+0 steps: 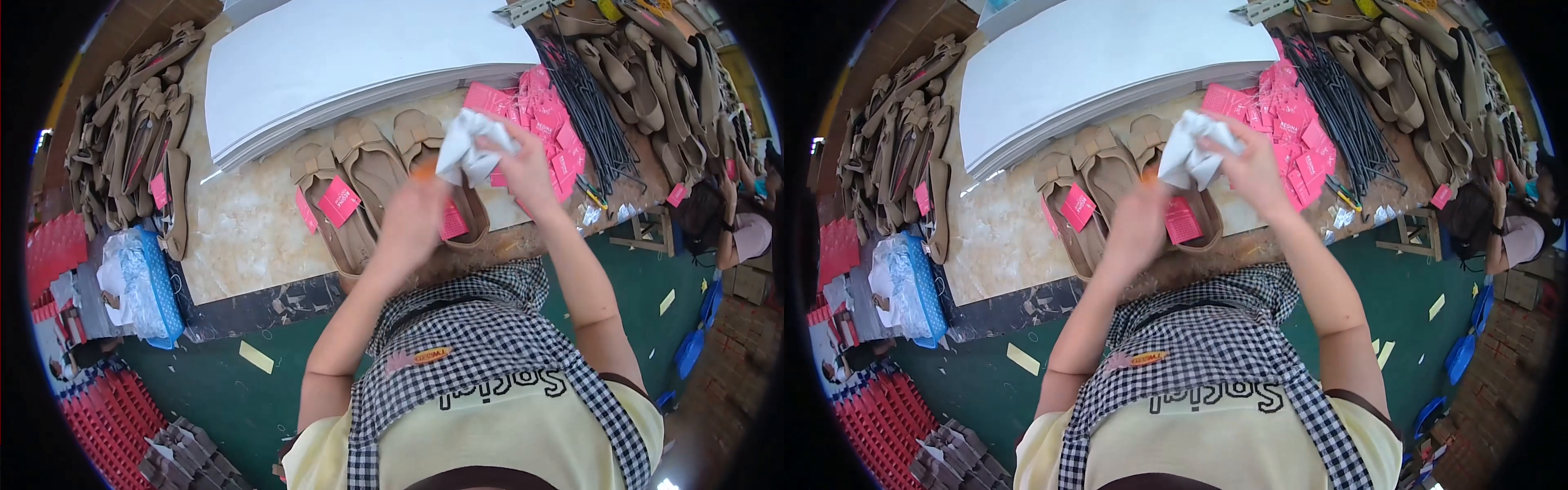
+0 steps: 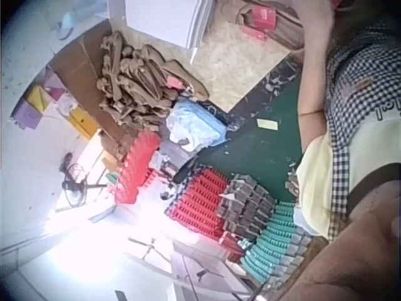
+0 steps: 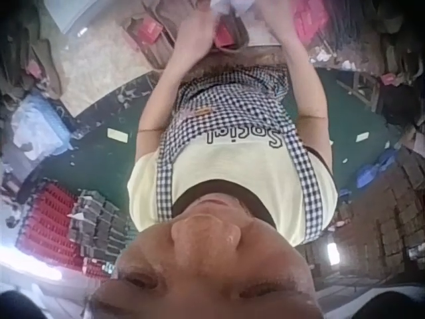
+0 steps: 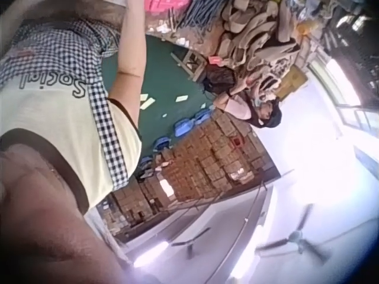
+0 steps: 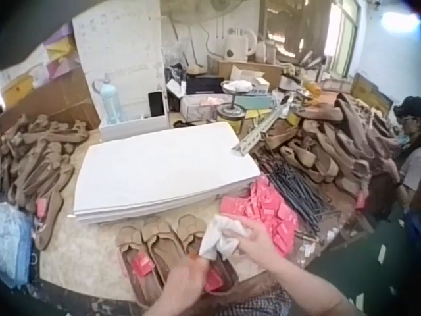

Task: Cleaning, checking, and applying tags to finished shoes at a workbench.

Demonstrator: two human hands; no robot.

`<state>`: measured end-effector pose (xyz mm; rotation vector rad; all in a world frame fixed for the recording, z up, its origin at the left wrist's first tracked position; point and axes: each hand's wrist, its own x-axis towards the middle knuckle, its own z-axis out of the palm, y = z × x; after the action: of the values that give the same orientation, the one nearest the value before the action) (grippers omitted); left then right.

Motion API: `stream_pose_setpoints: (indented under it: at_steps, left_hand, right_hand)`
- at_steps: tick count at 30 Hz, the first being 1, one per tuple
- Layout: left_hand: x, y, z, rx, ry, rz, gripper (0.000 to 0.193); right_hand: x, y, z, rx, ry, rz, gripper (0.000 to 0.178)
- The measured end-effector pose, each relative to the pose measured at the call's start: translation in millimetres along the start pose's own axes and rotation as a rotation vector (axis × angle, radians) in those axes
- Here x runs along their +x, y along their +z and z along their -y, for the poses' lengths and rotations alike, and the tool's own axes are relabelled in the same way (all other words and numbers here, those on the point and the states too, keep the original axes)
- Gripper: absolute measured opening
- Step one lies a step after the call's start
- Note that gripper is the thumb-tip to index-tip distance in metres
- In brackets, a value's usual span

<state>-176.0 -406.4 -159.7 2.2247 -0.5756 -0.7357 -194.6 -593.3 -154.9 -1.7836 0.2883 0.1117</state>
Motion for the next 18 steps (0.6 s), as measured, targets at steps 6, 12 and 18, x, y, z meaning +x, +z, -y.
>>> stream_pose_setpoints:
  at_steps: [6, 12, 18]
  left_hand:
    - [-26, 65, -9, 0.456, 0.422, -0.188, 0.053]
    - [-25, 70, 9, 0.438, 0.388, -0.224, 0.054]
    - [-9, 63, -6, 0.516, 0.487, -0.190, 0.058]
  right_hand:
    - [15, 39, -52, -0.927, -0.692, -0.149, 0.026]
    - [34, 44, -37, -0.628, -0.511, 0.056, 0.037]
    - [74, 40, -50, -0.717, -0.331, -0.103, 0.047]
